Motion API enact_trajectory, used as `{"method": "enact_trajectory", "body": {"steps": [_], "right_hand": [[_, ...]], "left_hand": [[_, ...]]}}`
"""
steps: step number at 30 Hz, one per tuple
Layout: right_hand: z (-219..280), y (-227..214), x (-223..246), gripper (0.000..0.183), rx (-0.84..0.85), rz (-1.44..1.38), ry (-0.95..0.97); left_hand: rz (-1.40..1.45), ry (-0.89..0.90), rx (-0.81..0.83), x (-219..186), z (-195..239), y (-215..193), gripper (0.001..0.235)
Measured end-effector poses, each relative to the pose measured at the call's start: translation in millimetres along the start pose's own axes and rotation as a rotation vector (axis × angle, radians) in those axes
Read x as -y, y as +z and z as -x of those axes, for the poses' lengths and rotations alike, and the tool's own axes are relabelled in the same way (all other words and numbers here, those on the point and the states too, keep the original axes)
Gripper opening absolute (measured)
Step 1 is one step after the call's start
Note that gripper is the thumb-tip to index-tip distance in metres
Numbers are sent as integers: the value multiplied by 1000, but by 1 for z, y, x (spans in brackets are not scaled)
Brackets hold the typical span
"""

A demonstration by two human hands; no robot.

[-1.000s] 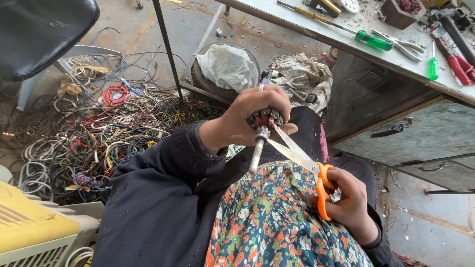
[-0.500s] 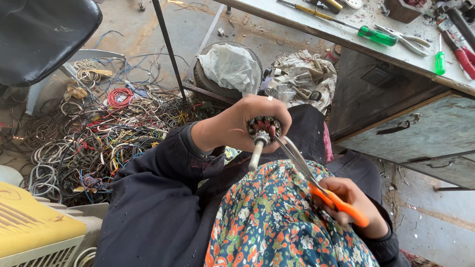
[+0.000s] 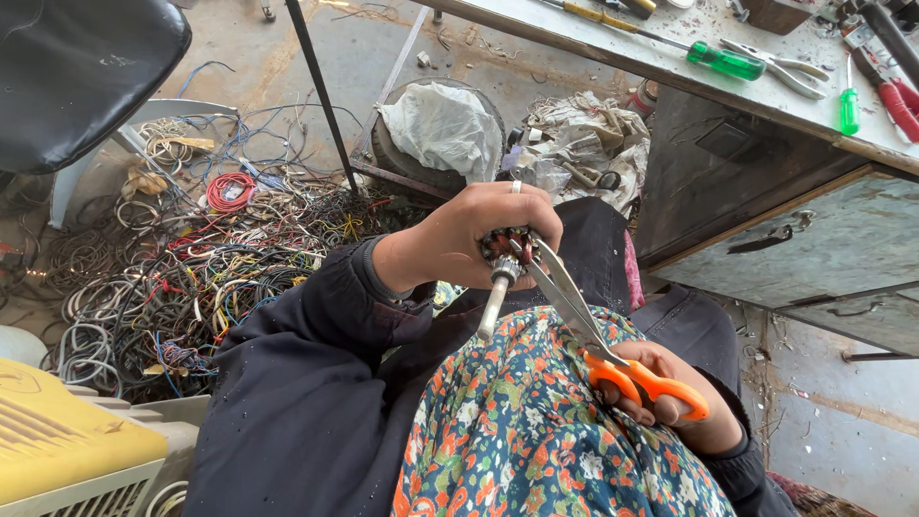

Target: The person winds red wire around a cylindrical metal component using a screwdriver to hold it steady. They use orange-handled scissors to cut the wire and then wrap the cut end around the component. The work is performed on the lap in a cluttered workshop.

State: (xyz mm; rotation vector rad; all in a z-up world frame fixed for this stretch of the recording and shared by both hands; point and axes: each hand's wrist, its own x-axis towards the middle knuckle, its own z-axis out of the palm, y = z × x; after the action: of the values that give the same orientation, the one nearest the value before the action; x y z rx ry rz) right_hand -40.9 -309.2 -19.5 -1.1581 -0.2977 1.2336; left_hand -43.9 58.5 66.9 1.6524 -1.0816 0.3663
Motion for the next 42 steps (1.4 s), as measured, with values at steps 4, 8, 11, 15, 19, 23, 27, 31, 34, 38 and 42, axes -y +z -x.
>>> {"method": "enact_trajectory", "body": {"steps": [4,8,11,15,19,23,27,31,34,38,42], "right_hand": [[-1,3,0,98,0,29,3],[-7,3,-2,100,-17,13,26],[-12,3,-6,101,6,28,21],[-13,-3,-11,100,-10,31,24],[-14,-11,-22,91,-89,217,-70],[-17,-13,-31,65,-183,400,-225],[-23,-4,-35,41,-264,437,-361],[-30,12,-30,33,-434,532,-423],[-34,21,-26,34,-645,883,-559],[-33,22,-24,38,-769,1074,-657],[-30,6,-24,38,-395,475,-385]], "left_hand": [[13,1,4,-2,-1,0,31],[-28,-99,70,-6,-2,-7,31],[-51,-168,131,-11,0,-15,33],[-47,-151,126,-10,0,-17,35],[-75,-186,113,-5,0,-15,30],[-143,-62,44,-2,1,-14,32],[-193,-34,-38,4,2,-9,32],[-234,-91,-139,10,2,2,31],[-269,-101,-240,11,1,12,31],[-314,-57,-286,13,0,17,30],[-83,-154,-152,12,1,8,28]]}}
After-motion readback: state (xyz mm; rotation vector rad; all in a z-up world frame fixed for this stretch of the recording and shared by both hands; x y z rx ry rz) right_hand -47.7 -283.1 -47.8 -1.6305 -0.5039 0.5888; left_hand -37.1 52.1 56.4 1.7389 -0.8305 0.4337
